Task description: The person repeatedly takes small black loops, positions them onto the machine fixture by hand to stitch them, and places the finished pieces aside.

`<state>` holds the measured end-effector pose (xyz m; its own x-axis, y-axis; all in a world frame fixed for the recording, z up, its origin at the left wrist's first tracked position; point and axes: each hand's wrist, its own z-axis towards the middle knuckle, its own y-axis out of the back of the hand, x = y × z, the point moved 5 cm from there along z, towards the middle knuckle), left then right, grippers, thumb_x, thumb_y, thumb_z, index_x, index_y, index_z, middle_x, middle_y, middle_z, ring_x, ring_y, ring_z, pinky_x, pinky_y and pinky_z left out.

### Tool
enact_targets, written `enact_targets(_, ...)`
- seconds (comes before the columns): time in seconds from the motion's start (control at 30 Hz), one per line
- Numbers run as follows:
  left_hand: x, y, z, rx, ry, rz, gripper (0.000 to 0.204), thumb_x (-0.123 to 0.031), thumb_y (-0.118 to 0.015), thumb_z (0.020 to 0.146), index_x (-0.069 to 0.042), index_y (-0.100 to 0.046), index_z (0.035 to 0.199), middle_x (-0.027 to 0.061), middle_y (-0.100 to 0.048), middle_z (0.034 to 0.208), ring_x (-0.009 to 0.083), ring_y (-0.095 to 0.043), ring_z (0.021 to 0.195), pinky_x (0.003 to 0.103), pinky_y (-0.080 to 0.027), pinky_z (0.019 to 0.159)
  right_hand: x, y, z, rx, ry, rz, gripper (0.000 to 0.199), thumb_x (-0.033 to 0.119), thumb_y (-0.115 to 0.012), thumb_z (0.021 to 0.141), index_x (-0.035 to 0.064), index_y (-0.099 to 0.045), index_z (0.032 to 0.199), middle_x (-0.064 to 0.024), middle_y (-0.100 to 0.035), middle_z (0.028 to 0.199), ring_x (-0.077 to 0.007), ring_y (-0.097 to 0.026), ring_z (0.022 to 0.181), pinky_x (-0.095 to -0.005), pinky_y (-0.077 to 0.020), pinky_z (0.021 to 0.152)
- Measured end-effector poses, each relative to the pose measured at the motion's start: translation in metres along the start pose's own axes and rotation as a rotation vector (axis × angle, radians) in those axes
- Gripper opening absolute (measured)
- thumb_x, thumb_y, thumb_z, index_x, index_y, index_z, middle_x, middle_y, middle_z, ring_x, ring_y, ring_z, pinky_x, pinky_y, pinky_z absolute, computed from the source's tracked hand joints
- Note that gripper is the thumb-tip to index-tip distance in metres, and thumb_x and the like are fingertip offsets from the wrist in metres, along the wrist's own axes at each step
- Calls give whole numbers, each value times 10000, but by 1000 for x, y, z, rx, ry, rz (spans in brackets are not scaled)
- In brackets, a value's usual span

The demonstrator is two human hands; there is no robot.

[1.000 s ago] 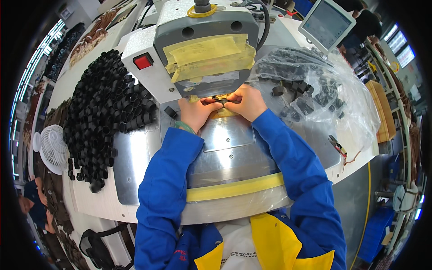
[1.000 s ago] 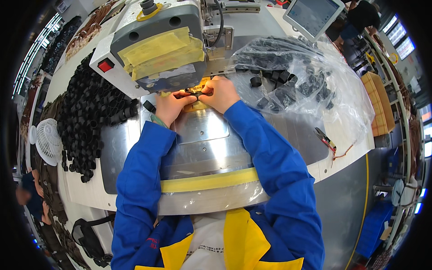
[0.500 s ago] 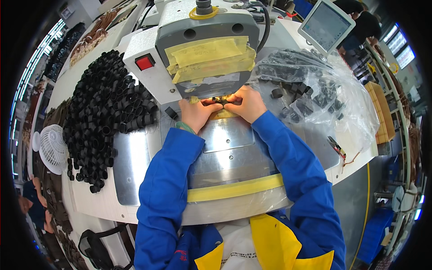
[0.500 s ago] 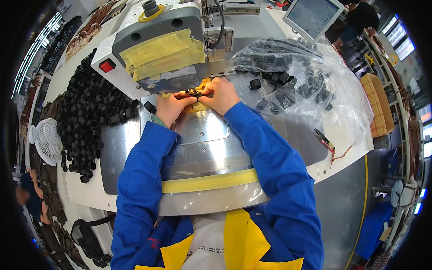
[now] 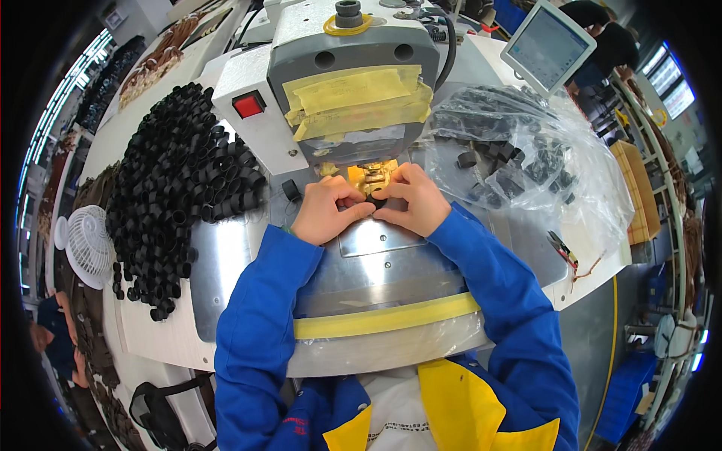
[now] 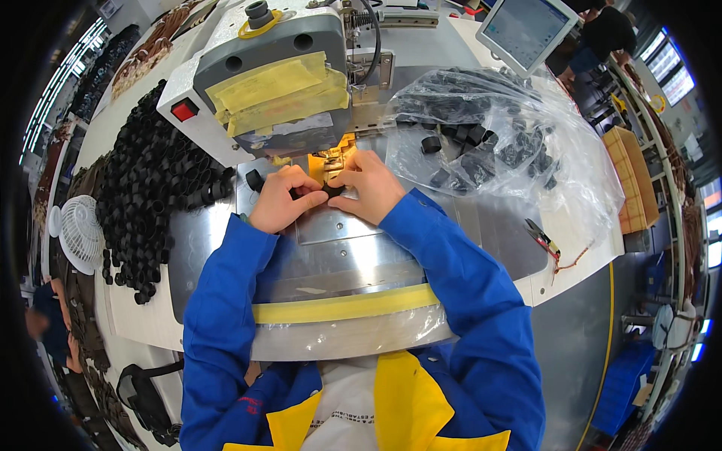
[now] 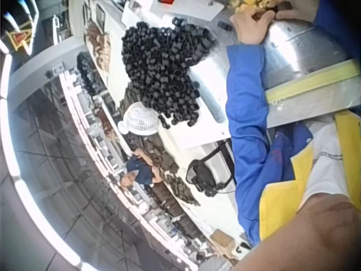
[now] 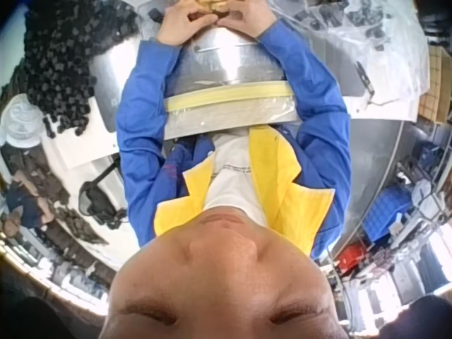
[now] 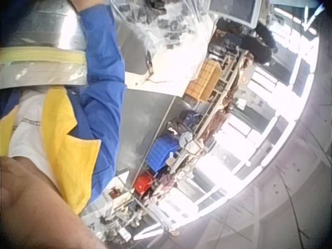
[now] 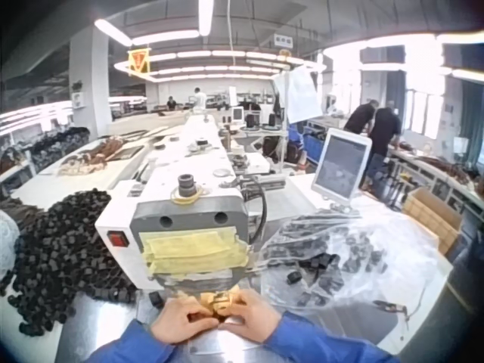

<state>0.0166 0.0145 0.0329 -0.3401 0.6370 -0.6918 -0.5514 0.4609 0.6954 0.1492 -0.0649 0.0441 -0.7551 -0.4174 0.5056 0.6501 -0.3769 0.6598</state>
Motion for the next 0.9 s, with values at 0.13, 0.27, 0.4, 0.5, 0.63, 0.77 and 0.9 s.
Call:
enact_targets(0.13,3,-2,-2,16,-98,-79,146,-184,-630,725,-54,-644,790,58,-564,683,200,-539,667,290,-425,595,6,-19,4,119,-248,-214,210,262,-625,690,68,-575,751,-94,-542,700,-281,-555,701,-373,-464,591)
enact_targets(0.27,2,0,1,-153,-231,-345,181,-188,-599,754,-83,-634,897,75,-599,786,236,-540,759,316,-424,648,13,-19,4,69,-252,-227,164,203,-588,682,60,-539,747,-106,-547,669,-294,-560,609,-378,-462,549)
enact_targets(0.4,-12,-2,-1,-166,-550,56,189,-169,-590,763,-96,-621,934,67,-607,803,230,-542,826,315,-423,695,23,-16,-7,117,-165,-100,179,172,-633,651,49,-504,664,-98,-528,639,-273,-539,542,-355,-439,491)
enact_targets(0.5,-2,1,5,44,-182,-47,207,-125,-646,721,-66,-600,914,51,-622,755,165,-574,729,296,-421,664,20,-10,-7,246,-75,58,169,134,-666,634,46,-525,664,-79,-515,652,-231,-525,528,-307,-434,486)
enact_targets(0.63,26,-6,6,31,272,-420,247,-153,-694,676,34,-597,806,45,-573,546,109,-557,568,250,-438,588,-10,-7,3,160,-36,-4,153,135,-674,669,70,-611,792,-80,-518,769,-239,-546,647,-312,-454,562)
enact_targets(0.77,24,-11,16,-104,249,-271,235,-177,-709,653,26,-614,723,39,-558,503,104,-556,544,226,-446,597,-27,-13,13,68,-78,-74,152,134,-679,667,71,-618,792,-76,-519,795,-240,-541,737,-323,-454,617)
enact_targets(0.9,39,-15,19,-233,272,-237,246,-213,-722,624,12,-634,671,40,-572,514,110,-563,516,231,-453,566,-34,-14,13,-38,-164,-25,116,150,-670,664,83,-611,738,-62,-514,765,-232,-524,781,-327,-445,652)
